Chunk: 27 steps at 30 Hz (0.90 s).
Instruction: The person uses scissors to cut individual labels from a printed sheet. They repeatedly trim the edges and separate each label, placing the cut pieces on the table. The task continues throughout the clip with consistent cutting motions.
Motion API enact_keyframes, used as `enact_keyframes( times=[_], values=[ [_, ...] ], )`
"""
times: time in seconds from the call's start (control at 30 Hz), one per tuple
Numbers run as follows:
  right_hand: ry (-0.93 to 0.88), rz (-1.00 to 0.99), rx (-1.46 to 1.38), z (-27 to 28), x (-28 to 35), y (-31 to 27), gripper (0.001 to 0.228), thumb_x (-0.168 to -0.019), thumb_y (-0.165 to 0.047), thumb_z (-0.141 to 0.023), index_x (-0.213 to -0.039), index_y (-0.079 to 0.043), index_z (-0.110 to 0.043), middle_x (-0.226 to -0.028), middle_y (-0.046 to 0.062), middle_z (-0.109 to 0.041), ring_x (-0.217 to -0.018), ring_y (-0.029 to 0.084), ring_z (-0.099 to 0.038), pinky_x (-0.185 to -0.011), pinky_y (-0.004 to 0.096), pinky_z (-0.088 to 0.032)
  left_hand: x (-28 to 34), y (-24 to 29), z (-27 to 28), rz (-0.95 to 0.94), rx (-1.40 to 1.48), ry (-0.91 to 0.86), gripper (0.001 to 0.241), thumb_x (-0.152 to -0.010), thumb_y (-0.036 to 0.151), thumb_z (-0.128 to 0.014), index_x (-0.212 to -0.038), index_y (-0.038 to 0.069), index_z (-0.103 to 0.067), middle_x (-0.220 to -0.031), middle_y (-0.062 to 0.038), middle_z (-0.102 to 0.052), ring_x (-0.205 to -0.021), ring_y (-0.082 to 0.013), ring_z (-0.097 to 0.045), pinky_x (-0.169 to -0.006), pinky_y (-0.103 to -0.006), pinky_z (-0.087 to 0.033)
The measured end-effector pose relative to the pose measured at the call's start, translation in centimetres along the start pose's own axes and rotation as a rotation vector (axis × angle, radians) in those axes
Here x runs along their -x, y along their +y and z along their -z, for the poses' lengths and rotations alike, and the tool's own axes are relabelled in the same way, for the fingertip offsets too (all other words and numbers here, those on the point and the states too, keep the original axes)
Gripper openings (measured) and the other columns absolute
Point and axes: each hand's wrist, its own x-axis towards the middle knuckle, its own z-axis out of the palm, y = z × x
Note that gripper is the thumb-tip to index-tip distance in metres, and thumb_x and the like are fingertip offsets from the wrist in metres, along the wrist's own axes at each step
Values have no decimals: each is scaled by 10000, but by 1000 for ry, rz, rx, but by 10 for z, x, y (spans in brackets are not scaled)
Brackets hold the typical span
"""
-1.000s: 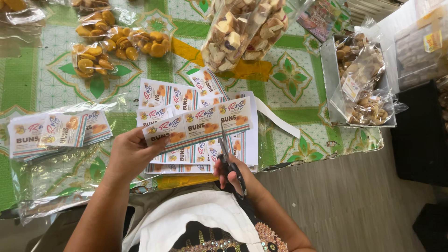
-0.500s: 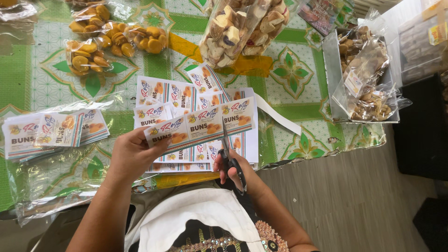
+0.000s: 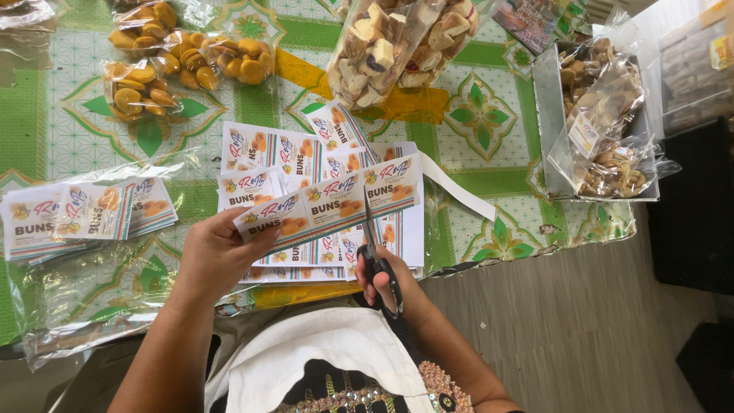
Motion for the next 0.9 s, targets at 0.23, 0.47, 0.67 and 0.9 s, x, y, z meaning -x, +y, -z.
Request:
enact_keyframes(
  times=[0.23,0.47,0.67,0.9],
  values=[
    [46,-95,-93,5,-3,2,544,-935,-560,-662,-1006,-29,-570,-755,39,-575,-536,91,-514,-460,262,-466,-9,-11,1,-102,19,-27,333,-868,38,-761,-1194,-18,-721,-981,-88,-787,-798,-91,-712,-648,-247,-587],
    [-11,13,-50,7,1,5,525,-879,-491,-782,-1048,-42,-567,-756,33,-571,-521,85,-519,-453,253,-466,-16,-19,-1,-120,80,-62,335,-879,15,-736,-1210,-26,-714,-1023,-81,-785,-874,-90,-721,-753,-239,-613],
    [-19,85,43,3,3,6,614,-857,-585,-784,-1040,-39,-570,-725,31,-581,-517,83,-539,-426,235,-443,-10,-12,1,-35,70,-34,306,-865,33,-752,-1166,-17,-732,-901,-72,-787,-675,-82,-693,-469,-258,-544],
    [41,41,100,-10,4,-1,843,-692,-817,-716,-1046,-66,-571,-824,5,-603,-600,53,-541,-489,200,-444,-5,-6,-3,73,-222,-101,288,-888,106,-750,-1172,63,-757,-766,-57,-749,-539,-83,-591,-441,-261,-480]
  ],
)
